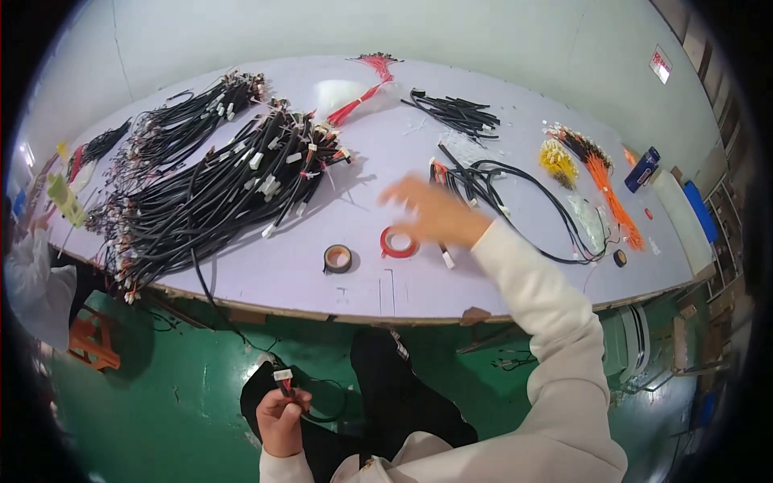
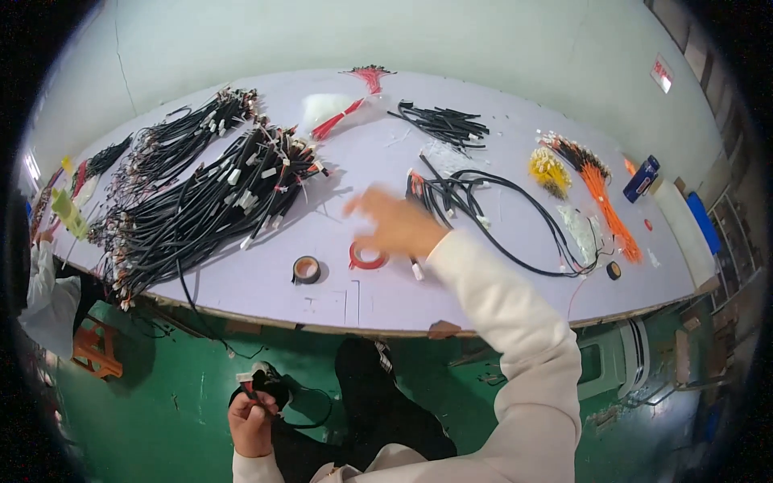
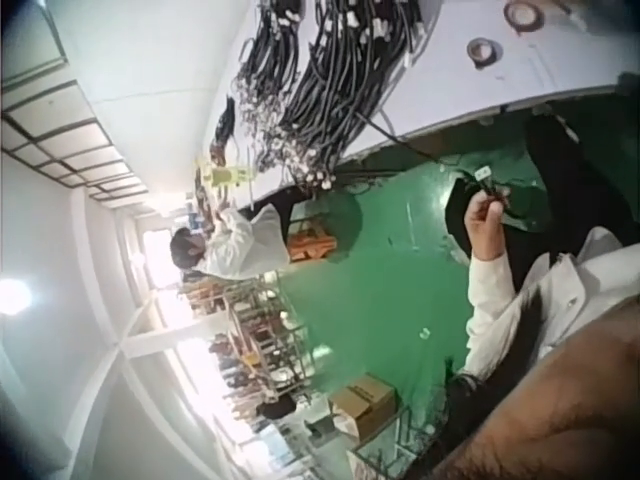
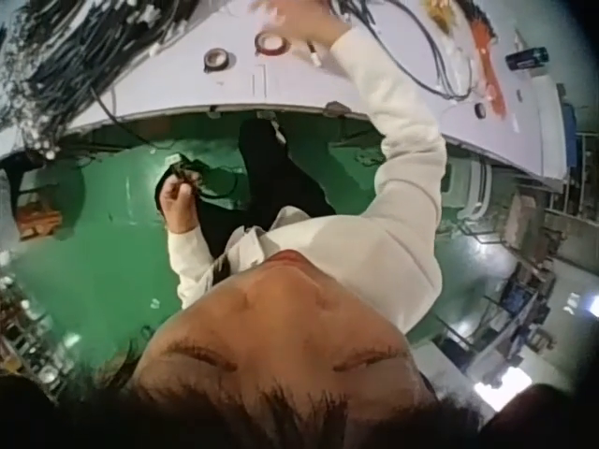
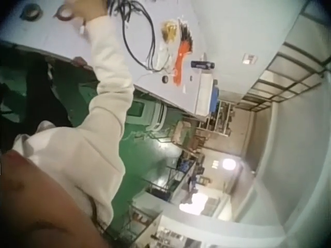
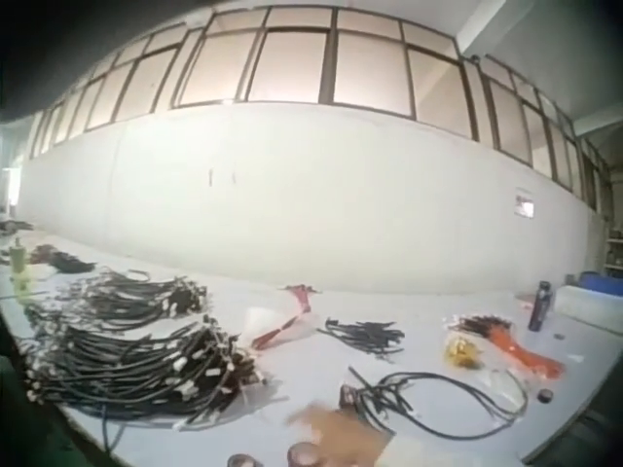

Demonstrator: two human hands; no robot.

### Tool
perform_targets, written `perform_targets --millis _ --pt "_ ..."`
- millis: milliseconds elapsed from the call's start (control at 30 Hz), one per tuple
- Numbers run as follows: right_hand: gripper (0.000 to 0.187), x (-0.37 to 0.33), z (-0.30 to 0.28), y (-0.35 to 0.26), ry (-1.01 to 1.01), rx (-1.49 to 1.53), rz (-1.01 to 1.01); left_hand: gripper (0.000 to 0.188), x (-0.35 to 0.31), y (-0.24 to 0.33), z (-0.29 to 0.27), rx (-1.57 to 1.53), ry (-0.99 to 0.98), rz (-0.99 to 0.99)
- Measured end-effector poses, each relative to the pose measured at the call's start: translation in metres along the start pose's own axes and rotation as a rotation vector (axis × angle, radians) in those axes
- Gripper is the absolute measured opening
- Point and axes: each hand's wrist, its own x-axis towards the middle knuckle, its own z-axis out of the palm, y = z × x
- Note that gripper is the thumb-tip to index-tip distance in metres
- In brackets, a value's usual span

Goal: Applying electrical tape to secure connectors and bundle wires in a harness assembly.

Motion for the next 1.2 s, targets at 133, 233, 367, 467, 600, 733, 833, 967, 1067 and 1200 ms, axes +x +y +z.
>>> perform_targets --millis 133,233,367,467,600,733,833,967,1067,1200 --pt "0.016 0.039 -0.085 0.141 0.46 -0.36 0.281 0.025 0.029 -0.018 -0.005 -0.206 -0.087 -0.007" --pt "0.019 0.022 -0.107 0.241 0.17 -0.616 0.702 0.03 0.048 -0.023 0.002 -0.299 -0.121 -0.066" --pt "0.015 0.025 -0.072 0.25 0.151 -0.697 0.877 0.027 0.054 -0.021 0.011 -0.26 -0.065 -0.107" --pt "0.012 0.02 -0.074 0.249 0.176 -0.863 0.804 0.024 0.057 -0.022 0.021 -0.266 -0.101 -0.138" --pt "0.012 0.019 -0.077 0.218 0.315 -0.684 0.772 0.02 0.049 -0.017 0.027 -0.323 -0.066 -0.19" --pt "0.019 -0.01 -0.096 0.217 0.385 -0.636 0.521 0.024 0.034 -0.011 0.034 -0.342 -0.044 -0.172" --pt "0.019 -0.021 -0.108 0.198 -0.063 -0.854 0.648 0.024 0.011 -0.007 0.033 -0.269 -0.138 -0.151" --pt "0.016 -0.041 -0.112 0.132 -0.066 -0.908 0.676 0.023 -0.017 -0.003 0.038 -0.203 -0.16 -0.144" --pt "0.014 -0.059 -0.083 0.087 0.314 -0.674 0.413 0.034 -0.027 -0.004 0.032 -0.235 -0.189 -0.178" --pt "0.005 -0.099 0.011 -0.063 0.19 0.45 0.303 0.049 -0.046 -0.002 0.027 -0.341 -0.218 -0.21"
